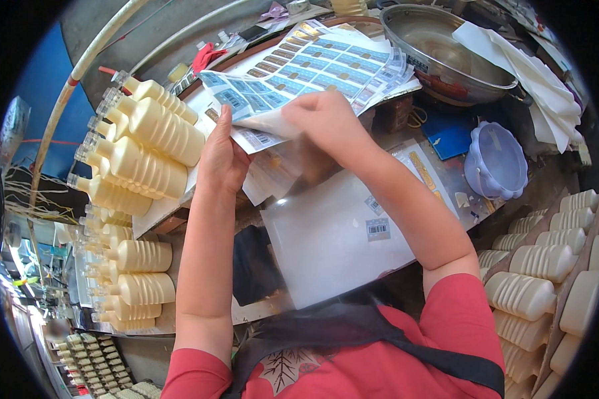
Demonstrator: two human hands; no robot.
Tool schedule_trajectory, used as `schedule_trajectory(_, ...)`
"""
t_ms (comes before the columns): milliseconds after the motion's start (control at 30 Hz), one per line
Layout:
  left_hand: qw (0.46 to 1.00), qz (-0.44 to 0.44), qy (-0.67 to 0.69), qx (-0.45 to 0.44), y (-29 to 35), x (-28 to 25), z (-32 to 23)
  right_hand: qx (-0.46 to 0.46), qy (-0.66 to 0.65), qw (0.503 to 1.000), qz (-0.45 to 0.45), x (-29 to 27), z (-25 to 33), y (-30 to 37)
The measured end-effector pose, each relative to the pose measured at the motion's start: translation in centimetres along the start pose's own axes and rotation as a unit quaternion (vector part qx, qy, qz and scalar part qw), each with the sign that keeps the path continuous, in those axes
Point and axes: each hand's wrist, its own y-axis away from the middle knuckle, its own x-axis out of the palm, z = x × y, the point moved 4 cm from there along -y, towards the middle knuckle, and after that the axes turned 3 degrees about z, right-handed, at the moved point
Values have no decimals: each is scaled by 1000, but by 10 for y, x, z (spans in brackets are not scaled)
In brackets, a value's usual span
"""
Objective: The person applies adhesive labels to cream-colored plastic bottles. They pick a bottle, peel a label from a sheet, and press it onto the bottle's body, smoothing it into place. The labeled bottles are set aside on a nearby surface.
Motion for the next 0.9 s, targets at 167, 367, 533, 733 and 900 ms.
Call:
schedule_trajectory(167,996,31,-78,-4,0,-7,5,65,-172,983,-18,-6,-7,-4)
schedule_trajectory(367,999,-2,-21,-43,8,-10,4,78,-192,978,-10,-6,-18,-9)
schedule_trajectory(533,994,-59,-63,-63,6,-14,10,43,-58,997,18,5,-26,-9)
schedule_trajectory(733,996,-87,-23,-18,0,-38,20,82,-97,991,-50,-16,-30,-23)
schedule_trajectory(900,995,-95,-24,-4,5,-37,20,77,-169,976,-110,-28,-17,-25)
